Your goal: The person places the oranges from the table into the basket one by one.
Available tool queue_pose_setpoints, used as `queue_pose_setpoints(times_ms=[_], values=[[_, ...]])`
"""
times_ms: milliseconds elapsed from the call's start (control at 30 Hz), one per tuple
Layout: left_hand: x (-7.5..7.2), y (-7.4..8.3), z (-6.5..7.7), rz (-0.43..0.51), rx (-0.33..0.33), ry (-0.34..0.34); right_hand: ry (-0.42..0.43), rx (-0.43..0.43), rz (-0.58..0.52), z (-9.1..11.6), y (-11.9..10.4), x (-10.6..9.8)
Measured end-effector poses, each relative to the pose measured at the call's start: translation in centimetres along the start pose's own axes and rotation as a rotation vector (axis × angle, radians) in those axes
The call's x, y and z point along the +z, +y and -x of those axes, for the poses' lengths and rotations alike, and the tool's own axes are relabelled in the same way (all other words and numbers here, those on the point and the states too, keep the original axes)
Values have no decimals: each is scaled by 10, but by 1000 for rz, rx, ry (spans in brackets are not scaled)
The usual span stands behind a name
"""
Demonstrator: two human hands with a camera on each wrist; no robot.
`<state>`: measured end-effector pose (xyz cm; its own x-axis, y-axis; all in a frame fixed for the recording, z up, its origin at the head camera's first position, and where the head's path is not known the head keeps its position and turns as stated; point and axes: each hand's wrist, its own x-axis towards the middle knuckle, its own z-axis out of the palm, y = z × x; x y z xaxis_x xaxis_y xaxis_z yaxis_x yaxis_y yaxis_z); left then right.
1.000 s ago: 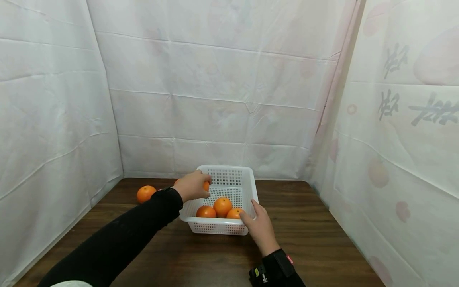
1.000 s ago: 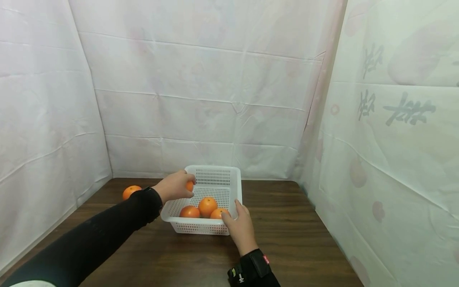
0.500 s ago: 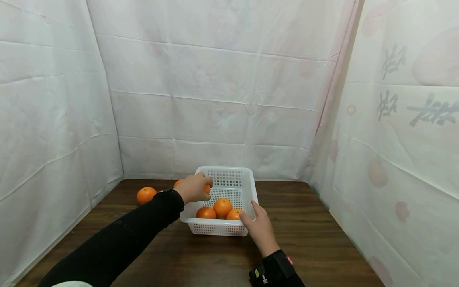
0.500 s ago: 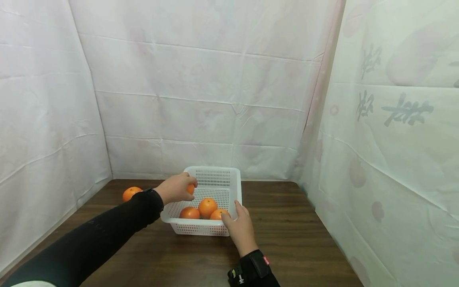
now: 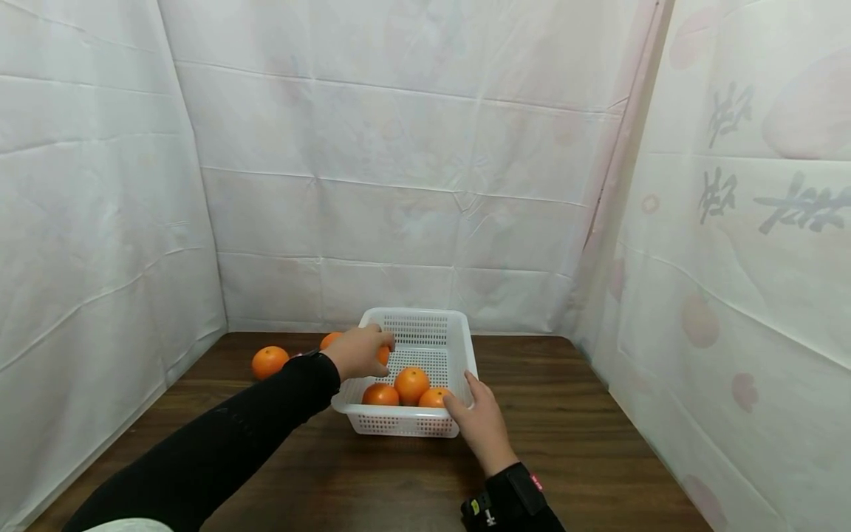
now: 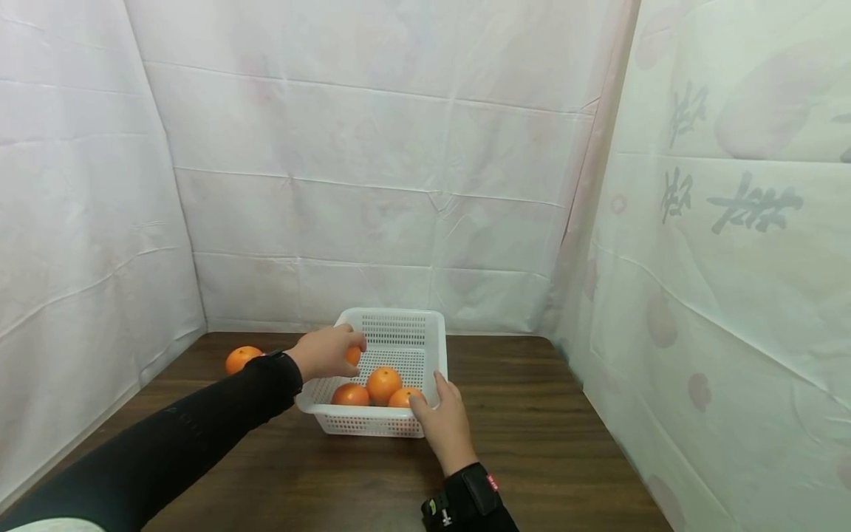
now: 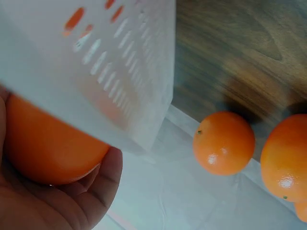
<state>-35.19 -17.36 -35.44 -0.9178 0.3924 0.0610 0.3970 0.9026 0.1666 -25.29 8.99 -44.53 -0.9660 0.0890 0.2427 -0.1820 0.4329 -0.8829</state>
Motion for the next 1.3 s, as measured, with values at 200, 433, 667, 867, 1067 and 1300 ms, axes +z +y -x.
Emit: queue_pose_setpoints(times_ms=[200,433,667,867,1067,1300], values=[[2,0,-1,-32,25,9,4,-7,0,0,0,-1],[3,2,1,-57,29,13,6,-4,3,0,2,0],[11,-4,-4,-50,-3,-6,2,-5,1,1,1,-1],[13,-5,-6,-58,-25,-2,-1,1,2,1,1,-1],[15,-6,-6,-45,-23,15,-2,-14,-8,0,1,-1],[17,-8,-6,-51,-20,32,-17,1,-12,0,2,-1]])
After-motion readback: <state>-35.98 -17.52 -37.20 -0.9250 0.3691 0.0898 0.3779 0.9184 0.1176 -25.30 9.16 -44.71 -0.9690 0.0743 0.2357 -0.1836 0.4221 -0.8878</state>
